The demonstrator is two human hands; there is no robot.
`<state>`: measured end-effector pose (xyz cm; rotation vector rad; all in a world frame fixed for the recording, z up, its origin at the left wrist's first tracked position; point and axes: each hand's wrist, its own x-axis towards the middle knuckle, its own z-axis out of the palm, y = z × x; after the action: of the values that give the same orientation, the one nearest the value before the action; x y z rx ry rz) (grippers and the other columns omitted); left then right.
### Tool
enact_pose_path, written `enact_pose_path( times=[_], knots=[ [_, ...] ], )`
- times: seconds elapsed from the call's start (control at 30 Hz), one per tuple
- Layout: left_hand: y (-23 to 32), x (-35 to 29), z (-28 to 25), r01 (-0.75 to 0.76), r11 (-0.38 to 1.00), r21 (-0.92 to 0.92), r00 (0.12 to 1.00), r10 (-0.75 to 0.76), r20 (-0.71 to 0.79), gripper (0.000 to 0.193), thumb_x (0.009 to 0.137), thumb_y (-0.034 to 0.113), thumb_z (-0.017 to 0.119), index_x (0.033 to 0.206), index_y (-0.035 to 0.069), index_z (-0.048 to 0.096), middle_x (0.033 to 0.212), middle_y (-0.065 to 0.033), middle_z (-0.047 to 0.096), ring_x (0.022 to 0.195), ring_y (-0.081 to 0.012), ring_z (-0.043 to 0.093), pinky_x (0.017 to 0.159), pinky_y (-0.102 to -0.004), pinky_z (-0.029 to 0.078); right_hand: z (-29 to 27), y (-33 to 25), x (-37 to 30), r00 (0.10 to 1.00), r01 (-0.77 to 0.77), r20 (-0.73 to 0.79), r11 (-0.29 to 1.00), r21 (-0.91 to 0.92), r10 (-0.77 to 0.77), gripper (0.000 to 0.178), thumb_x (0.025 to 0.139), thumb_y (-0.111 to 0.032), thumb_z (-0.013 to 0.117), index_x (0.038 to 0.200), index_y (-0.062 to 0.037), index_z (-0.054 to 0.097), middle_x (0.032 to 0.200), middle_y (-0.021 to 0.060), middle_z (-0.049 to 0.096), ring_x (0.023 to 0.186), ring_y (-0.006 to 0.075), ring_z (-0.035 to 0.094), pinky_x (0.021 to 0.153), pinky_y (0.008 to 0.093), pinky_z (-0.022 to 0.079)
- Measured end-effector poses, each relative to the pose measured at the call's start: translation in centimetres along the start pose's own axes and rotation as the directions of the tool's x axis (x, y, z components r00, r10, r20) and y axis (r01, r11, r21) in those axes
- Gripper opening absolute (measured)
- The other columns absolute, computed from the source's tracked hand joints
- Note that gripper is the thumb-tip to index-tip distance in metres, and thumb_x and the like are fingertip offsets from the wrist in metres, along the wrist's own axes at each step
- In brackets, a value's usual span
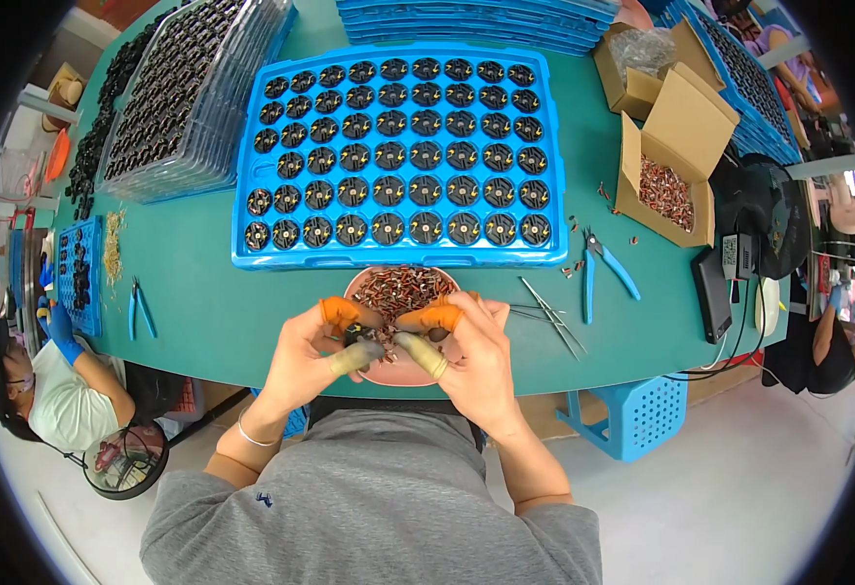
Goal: The person assembles small metal components by hand, placing them into a structured blue assembly tray at a workstation.
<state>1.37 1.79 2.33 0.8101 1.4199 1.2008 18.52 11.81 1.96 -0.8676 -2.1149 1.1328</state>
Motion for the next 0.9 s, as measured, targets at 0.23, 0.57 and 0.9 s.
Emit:
enact_pose_path(
  times=[0.23, 0.57, 0.9],
  knots=[
    [0.1, 0.7, 0.5, -0.047, 0.999, 0.027, 0.993, 0.044, 0.108, 0.018, 0.084, 0.005, 0.068, 0.100, -0.002, 0.062, 0.086, -0.0068, 0.066, 0.066, -0.0126, 0.064, 0.053, -0.0240, 0.054, 0.1, 0.1, 0.0, 0.998, -0.040, -0.033, 0.989, 0.146, 0.045, 0.019, 0.070, -0.008, 0.077, 0.087, -0.0063, 0.068, 0.085, 0.0007, 0.063, 0.075, 0.0137, 0.054, 0.078, 0.0292, 0.035],
    [1.5, 0.7, 0.4, -0.019, 1.000, 0.013, 0.998, 0.018, 0.068, 0.012, 0.084, 0.003, 0.066, 0.094, -0.003, 0.065, 0.079, -0.0073, 0.066, 0.061, -0.0116, 0.063, 0.046, -0.0222, 0.051, -0.5, 0.9, 0.1, 0.998, -0.061, 0.043, 0.966, 0.250, 0.052, 0.021, 0.072, 0.000, 0.073, 0.092, -0.0032, 0.065, 0.090, 0.0057, 0.061, 0.078, 0.0136, 0.055, 0.071, 0.0271, 0.044],
    [2.0, 0.6, 0.9, -0.120, 0.978, 0.169, 0.993, 0.118, 0.023, 0.013, 0.082, 0.004, 0.069, 0.093, -0.002, 0.065, 0.082, -0.0056, 0.066, 0.061, -0.0103, 0.063, 0.046, -0.0207, 0.050, 0.8, 1.5, -0.5, 0.994, -0.098, 0.090, 0.881, 0.463, 0.063, 0.018, 0.081, 0.003, 0.064, 0.098, 0.0018, 0.058, 0.098, 0.0061, 0.056, 0.090, 0.0161, 0.056, 0.078, 0.0284, 0.047]
  ],
)
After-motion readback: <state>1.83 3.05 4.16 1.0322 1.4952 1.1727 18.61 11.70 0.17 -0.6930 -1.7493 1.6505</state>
